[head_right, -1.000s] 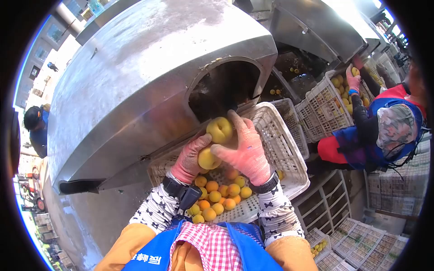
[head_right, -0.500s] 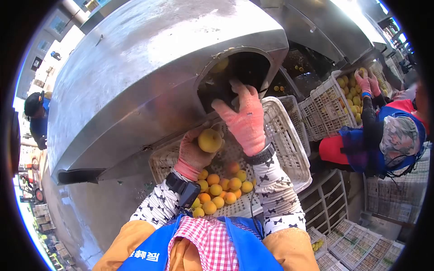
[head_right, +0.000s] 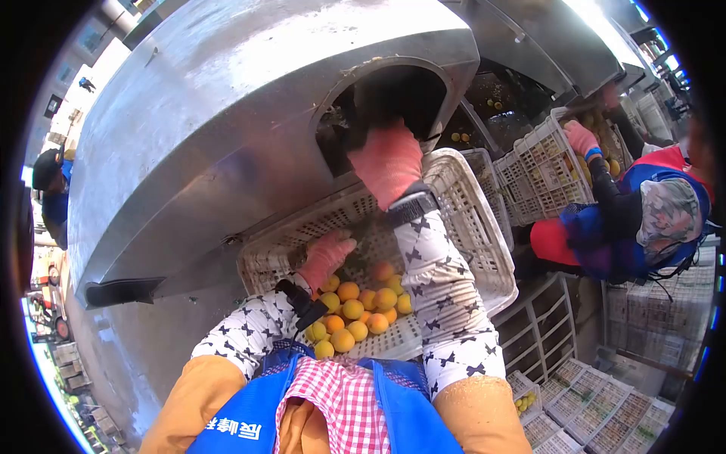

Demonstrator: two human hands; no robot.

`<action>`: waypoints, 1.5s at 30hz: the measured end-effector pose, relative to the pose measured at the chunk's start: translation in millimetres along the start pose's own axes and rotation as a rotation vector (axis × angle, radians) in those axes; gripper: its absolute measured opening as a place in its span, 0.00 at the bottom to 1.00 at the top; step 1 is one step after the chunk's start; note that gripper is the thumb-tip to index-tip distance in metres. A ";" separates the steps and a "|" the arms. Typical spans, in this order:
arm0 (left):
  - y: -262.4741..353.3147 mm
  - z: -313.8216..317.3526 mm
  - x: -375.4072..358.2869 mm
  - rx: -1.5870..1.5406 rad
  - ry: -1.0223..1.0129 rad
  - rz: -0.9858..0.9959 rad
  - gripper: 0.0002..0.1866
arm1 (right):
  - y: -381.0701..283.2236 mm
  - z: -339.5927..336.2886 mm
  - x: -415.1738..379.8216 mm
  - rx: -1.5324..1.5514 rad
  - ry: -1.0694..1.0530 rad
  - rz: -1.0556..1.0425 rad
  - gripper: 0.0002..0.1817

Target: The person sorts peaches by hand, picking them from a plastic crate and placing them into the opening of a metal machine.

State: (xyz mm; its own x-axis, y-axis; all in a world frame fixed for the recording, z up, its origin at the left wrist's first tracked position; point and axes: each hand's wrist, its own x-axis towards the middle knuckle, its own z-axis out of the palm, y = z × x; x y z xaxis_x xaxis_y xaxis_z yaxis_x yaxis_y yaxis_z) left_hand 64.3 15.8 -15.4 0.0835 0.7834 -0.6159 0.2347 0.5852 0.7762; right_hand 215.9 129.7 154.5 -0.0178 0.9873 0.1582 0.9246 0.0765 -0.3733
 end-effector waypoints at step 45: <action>-135.2 2.4 16.1 0.792 -0.112 0.063 0.44 | 5.5 44.5 1.2 0.135 0.444 -0.099 0.23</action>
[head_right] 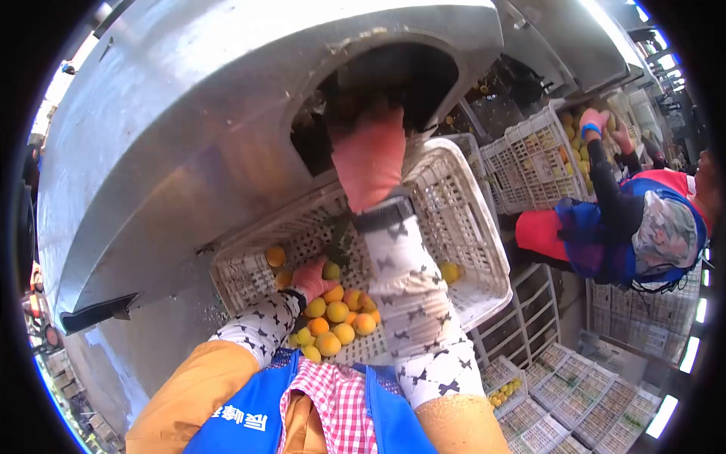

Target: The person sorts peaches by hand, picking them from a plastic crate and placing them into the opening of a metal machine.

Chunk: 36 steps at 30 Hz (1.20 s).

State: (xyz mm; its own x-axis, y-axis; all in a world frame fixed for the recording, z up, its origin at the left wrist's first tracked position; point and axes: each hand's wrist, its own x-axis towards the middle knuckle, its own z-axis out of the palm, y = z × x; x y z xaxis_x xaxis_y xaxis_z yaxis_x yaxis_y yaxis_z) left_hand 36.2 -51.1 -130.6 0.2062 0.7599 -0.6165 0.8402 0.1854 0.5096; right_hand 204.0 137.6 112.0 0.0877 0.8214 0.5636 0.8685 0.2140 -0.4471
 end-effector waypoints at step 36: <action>128.7 -140.0 -78.6 -1.790 -0.405 0.454 0.42 | -10.7 -126.3 -78.6 0.378 -0.450 -0.017 0.37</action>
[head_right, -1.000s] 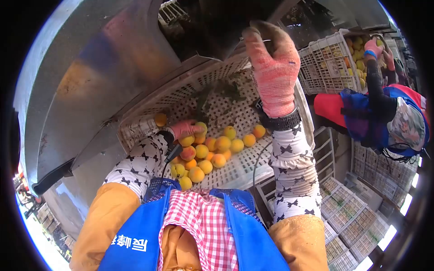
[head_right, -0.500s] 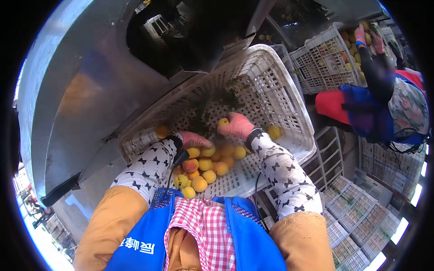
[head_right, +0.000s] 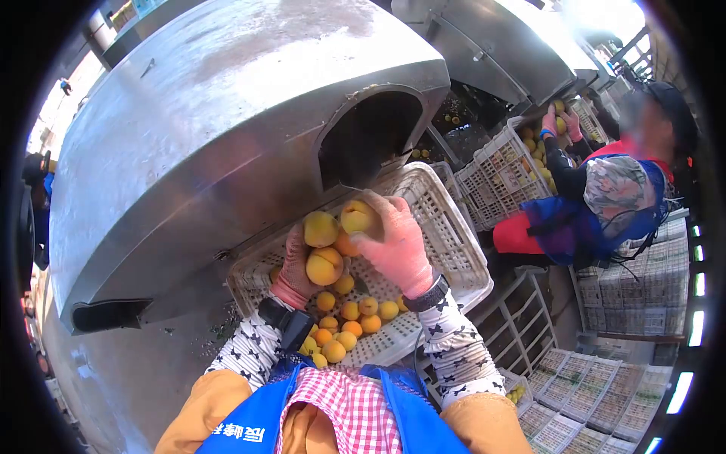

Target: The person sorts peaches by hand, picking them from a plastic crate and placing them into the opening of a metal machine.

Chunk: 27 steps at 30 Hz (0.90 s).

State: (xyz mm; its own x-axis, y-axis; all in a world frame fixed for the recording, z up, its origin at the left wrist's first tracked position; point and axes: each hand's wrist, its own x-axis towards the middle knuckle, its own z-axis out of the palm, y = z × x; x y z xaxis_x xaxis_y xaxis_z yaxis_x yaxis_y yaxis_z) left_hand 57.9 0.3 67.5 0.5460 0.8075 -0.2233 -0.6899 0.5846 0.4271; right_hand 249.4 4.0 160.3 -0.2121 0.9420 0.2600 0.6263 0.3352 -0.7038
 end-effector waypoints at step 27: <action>-9.4 63.6 -58.1 -0.078 0.225 0.220 0.42 | -2.2 -18.0 2.0 0.680 -0.020 0.023 0.41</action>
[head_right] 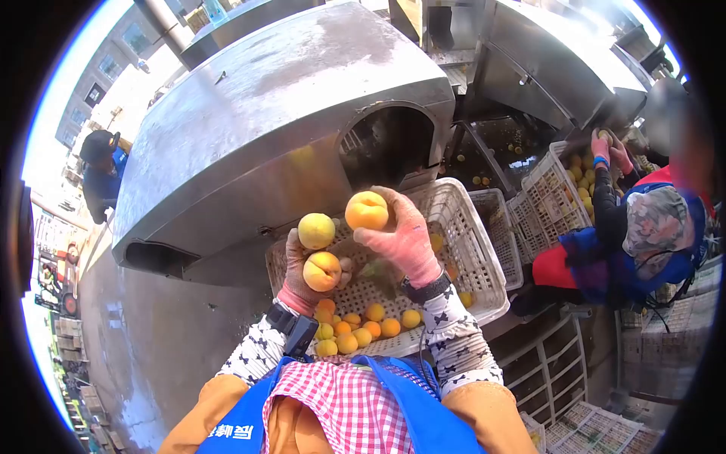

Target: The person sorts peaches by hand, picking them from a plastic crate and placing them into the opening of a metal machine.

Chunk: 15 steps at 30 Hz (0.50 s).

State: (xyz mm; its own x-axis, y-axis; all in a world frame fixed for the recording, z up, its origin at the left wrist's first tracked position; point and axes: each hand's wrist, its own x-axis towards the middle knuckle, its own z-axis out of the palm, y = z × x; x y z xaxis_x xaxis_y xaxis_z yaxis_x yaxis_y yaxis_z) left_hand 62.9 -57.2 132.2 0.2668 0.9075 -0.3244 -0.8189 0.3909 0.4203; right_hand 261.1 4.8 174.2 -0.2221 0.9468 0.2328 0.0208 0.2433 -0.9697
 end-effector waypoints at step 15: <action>4.7 -29.1 26.4 0.225 0.174 -0.041 0.30 | 120.4 22.0 130.6 -0.972 0.368 0.068 0.25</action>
State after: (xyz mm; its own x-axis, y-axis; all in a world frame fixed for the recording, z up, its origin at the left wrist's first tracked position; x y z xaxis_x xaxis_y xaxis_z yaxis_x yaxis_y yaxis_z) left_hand 51.3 -35.9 101.0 0.1902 0.8578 -0.4775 -0.6704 0.4688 0.5752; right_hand 213.2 153.1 86.3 0.1164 0.9308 0.3466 0.8349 0.0973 -0.5417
